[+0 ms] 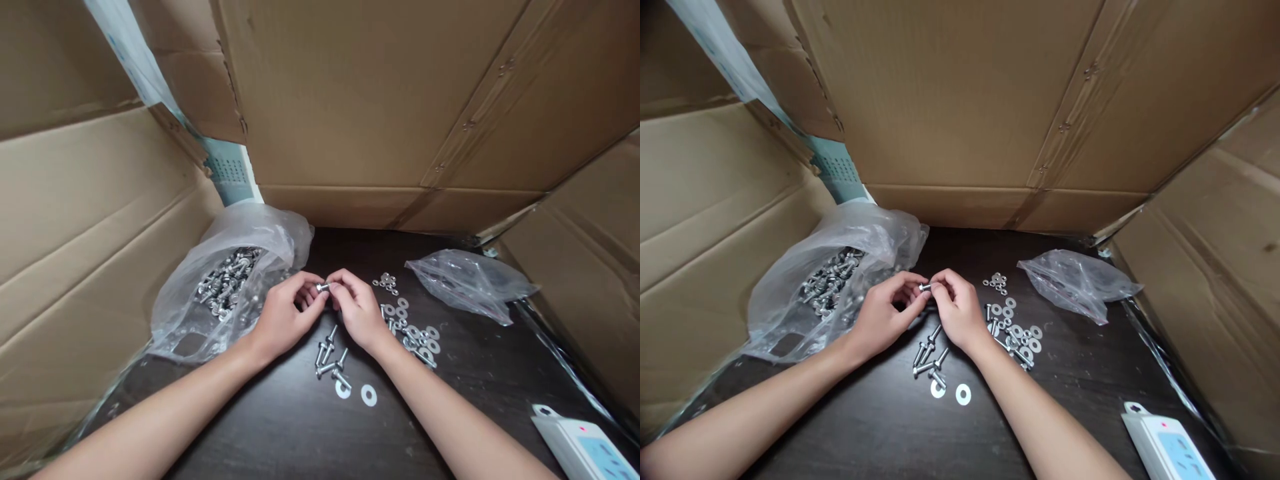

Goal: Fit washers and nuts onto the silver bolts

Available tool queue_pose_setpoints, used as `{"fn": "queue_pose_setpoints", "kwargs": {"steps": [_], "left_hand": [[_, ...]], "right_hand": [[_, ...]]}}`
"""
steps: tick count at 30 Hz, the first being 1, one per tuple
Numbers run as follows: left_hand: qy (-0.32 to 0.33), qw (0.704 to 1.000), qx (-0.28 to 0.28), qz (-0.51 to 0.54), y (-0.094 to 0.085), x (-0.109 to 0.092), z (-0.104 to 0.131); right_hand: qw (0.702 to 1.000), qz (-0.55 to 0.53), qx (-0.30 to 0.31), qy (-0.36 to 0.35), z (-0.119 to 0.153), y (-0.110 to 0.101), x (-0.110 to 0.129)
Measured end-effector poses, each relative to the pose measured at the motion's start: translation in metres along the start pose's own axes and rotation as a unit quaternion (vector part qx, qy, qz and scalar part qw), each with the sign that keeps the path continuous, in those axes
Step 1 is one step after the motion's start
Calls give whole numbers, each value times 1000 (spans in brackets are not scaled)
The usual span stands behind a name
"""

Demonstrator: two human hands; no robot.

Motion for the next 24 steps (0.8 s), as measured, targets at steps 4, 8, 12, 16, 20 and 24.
{"fn": "queue_pose_setpoints", "kwargs": {"steps": [4, 8, 12, 16, 20, 24], "left_hand": [[2, 1000, -9, -3, -2, 1, -1], [-2, 1000, -7, -2, -2, 1, -1], [-9, 1000, -2, 4, -2, 1, -2], [-19, 1000, -1, 19, -2, 2, -2], [-19, 1000, 7, 23, 0, 3, -2], [-24, 999, 14, 24, 1, 4, -2]], "right_hand": [[999, -34, -7, -14, 1, -1, -2], [999, -49, -4, -14, 1, 0, -4], [999, -38, 4, -4, 0, 0, -4], [1000, -22, 10, -1, 0, 0, -1], [1000, -19, 8, -8, 0, -1, 2], [999, -35, 6, -10, 0, -2, 3]]}}
Point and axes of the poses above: each hand's wrist, its own z-axis away from the middle knuckle, its own y-axis out of the palm, x = y × z, the point moved 10 cm from there along -z, towards the middle knuckle, and after that the axes turned 6 degrees about x, right-handed, at the moved point
